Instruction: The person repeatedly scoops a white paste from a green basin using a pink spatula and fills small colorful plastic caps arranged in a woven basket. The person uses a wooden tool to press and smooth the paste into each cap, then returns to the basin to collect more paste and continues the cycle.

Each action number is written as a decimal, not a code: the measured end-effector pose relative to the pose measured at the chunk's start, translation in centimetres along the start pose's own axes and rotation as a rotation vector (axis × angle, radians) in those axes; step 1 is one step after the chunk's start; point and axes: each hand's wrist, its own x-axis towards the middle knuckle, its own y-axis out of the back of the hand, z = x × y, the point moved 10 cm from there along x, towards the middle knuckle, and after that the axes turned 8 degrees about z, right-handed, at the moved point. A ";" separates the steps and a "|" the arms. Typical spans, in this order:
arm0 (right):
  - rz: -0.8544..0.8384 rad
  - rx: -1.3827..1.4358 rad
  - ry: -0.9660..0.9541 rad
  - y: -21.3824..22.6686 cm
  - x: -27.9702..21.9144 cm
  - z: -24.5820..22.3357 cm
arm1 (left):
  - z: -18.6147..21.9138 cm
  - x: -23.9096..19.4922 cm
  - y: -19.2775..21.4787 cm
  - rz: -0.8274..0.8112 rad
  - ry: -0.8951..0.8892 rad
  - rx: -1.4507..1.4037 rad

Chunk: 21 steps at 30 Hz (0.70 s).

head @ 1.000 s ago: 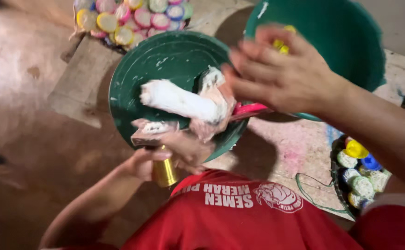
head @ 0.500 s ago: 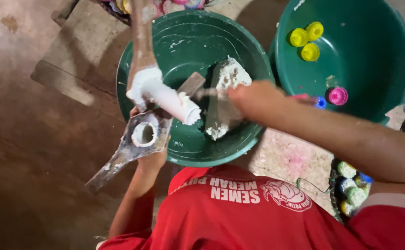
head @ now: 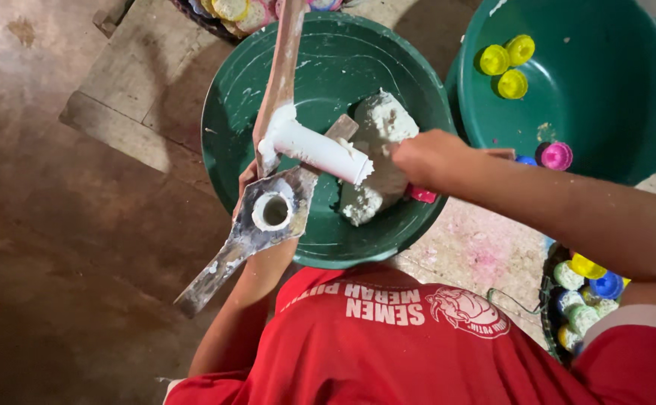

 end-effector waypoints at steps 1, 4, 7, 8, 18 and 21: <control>-0.071 0.023 -0.037 -0.7 -0.3 -0.2 | -0.3 -0.1 -0.1 -0.003 0.052 -0.046; -0.095 0.018 0.049 -1.3 -1.2 -2.2 | -0.9 -0.1 -0.3 -0.018 0.150 -0.119; -0.085 -0.049 0.107 -1.6 -2.3 -3.1 | -0.5 0.0 -0.3 -0.042 0.148 -0.078; -0.099 -0.010 0.090 -1.5 -2.7 -3.1 | -0.4 0.2 -0.3 -0.060 0.149 -0.082; 0.004 0.515 -0.068 11.7 -12.4 -2.0 | 2.8 5.8 0.3 -0.137 -0.237 0.610; 0.167 0.942 0.035 14.2 -12.4 -1.9 | 5.4 5.7 -1.8 -0.273 -0.370 0.460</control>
